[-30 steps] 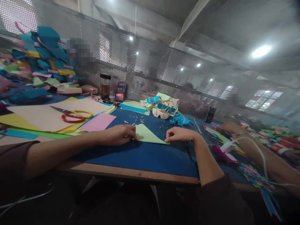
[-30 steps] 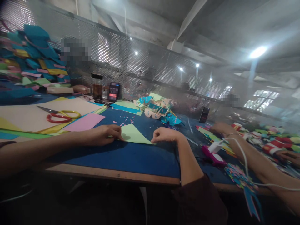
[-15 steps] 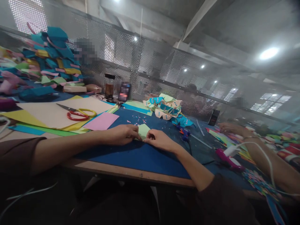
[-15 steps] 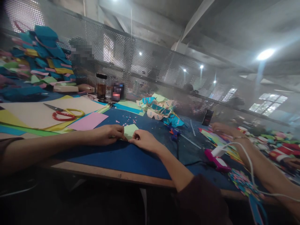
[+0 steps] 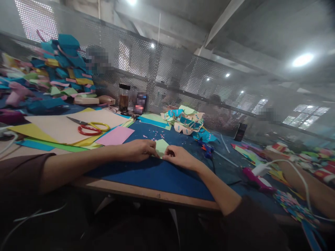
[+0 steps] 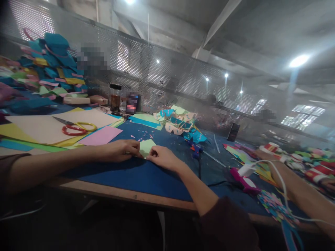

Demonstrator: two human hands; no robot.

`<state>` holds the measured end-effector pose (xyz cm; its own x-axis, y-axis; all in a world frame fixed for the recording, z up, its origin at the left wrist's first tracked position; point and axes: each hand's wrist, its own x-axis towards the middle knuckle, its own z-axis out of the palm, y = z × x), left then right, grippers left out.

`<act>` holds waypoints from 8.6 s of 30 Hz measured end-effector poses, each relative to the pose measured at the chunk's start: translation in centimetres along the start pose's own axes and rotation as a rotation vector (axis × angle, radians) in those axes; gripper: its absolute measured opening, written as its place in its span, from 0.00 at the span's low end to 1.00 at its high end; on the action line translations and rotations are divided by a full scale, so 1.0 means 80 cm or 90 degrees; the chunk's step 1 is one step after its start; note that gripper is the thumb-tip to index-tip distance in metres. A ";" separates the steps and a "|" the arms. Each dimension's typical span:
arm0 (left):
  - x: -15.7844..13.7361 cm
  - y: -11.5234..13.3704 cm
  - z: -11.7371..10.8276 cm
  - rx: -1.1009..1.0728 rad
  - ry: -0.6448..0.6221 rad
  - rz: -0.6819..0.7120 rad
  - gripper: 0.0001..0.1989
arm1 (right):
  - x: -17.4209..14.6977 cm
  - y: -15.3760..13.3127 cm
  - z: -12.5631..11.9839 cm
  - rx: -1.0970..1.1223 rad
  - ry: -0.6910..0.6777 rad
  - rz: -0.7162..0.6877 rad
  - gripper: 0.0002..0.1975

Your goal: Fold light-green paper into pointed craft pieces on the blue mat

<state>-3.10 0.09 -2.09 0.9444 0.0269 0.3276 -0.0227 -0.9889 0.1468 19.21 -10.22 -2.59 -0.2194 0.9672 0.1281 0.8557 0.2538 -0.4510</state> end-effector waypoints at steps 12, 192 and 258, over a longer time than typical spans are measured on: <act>0.000 -0.007 -0.004 -0.065 -0.003 -0.016 0.21 | -0.007 0.000 -0.001 -0.058 0.045 -0.105 0.04; -0.008 -0.010 0.018 -0.089 0.083 -0.138 0.08 | -0.015 -0.010 0.017 0.017 0.116 0.041 0.09; -0.009 -0.017 0.020 0.001 0.042 -0.136 0.09 | -0.010 -0.009 0.012 -0.077 0.104 -0.022 0.07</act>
<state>-3.24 1.15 -3.99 0.9039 0.2461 0.3498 0.1767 -0.9597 0.2185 18.32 -11.17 -3.17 -0.1789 0.9407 0.2882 0.9011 0.2743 -0.3357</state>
